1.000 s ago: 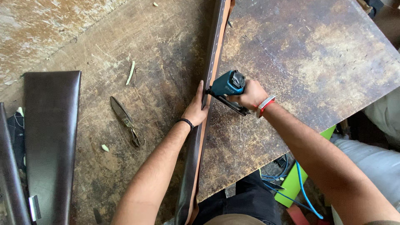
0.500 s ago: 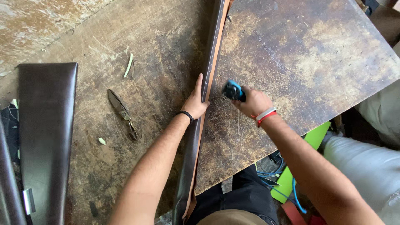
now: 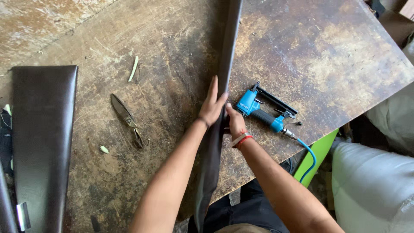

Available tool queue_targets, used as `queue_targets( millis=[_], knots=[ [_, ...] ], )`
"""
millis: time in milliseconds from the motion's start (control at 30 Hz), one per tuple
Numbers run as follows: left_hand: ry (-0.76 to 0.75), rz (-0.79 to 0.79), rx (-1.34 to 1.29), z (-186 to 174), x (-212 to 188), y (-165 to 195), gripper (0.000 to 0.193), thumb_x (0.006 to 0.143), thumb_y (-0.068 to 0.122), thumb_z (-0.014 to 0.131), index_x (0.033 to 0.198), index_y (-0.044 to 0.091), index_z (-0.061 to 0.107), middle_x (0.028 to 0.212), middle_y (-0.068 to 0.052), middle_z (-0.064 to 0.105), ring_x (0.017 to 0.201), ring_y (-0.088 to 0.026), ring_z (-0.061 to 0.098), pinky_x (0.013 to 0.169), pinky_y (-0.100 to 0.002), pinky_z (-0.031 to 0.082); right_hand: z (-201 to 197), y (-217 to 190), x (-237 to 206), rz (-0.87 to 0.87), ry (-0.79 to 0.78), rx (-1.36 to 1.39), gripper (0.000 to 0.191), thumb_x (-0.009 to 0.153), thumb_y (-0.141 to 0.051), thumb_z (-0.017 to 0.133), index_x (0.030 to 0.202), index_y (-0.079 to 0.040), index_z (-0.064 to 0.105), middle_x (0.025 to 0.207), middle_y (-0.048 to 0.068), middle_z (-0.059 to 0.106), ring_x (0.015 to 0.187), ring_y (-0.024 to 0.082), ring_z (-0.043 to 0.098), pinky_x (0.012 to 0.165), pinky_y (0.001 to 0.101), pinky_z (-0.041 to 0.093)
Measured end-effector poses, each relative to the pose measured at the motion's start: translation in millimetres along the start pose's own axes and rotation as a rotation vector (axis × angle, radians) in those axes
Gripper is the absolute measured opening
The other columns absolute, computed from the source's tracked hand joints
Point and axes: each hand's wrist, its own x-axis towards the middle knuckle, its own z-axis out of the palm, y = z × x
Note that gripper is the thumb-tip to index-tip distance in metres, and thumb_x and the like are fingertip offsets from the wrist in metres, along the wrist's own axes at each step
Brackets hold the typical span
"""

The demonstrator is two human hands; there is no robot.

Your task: The person uses a pneumatic staple gun to attach staples along the edges of long dark wooden mouldings on a workbench. They repeatedly flip and reposition each piece to staple both sides, then stack the finished mouldings aside.

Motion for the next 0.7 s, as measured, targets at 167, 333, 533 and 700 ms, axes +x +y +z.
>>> queue_targets(
  millis=[167, 333, 533, 700],
  knots=[
    [-0.069, -0.231, -0.205, -5, -97, -42, 0.078, 0.105, 0.055, 0.031, 0.166, 0.011, 0.01, 0.175, -0.014, 0.007, 0.161, -0.028, 0.006, 0.127, -0.039, 0.01, 16, 13, 26, -0.534, 0.188, 0.062, 0.036, 0.109, -0.033, 0.05, 0.1, -0.003, 0.068, 0.085, -0.001, 0.063, 0.078, 0.009, 0.051, 0.073, 0.0288, 0.046],
    [-0.023, -0.098, -0.348, -6, -101, -51, 0.078, 0.11, 0.053, 0.037, 0.166, 0.006, 0.012, 0.177, -0.018, 0.01, 0.165, -0.032, 0.005, 0.131, -0.043, 0.007, 28, 29, 37, -0.671, 0.157, 0.123, 0.031, 0.111, -0.028, 0.049, 0.101, -0.003, 0.066, 0.086, -0.004, 0.061, 0.079, 0.007, 0.05, 0.072, 0.0264, 0.046],
    [-0.038, 0.064, -0.032, -5, -60, -32, 0.084, 0.107, 0.05, 0.04, 0.166, 0.001, 0.005, 0.175, -0.024, 0.006, 0.163, -0.04, 0.005, 0.131, -0.047, 0.011, 19, 37, 45, -0.72, 0.15, 0.148, 0.03, 0.113, -0.026, 0.049, 0.096, -0.005, 0.06, 0.085, -0.004, 0.056, 0.079, 0.006, 0.048, 0.071, 0.0261, 0.046],
    [-0.042, 0.234, 0.32, -7, -19, -19, 0.082, 0.107, 0.042, 0.042, 0.166, 0.001, 0.004, 0.174, -0.026, 0.004, 0.163, -0.044, 0.006, 0.133, -0.053, 0.009, 31, 33, 43, -0.704, 0.058, 0.188, 0.02, 0.108, -0.019, 0.053, 0.095, -0.003, 0.056, 0.087, -0.001, 0.06, 0.079, 0.009, 0.053, 0.069, 0.0288, 0.049]
  ],
)
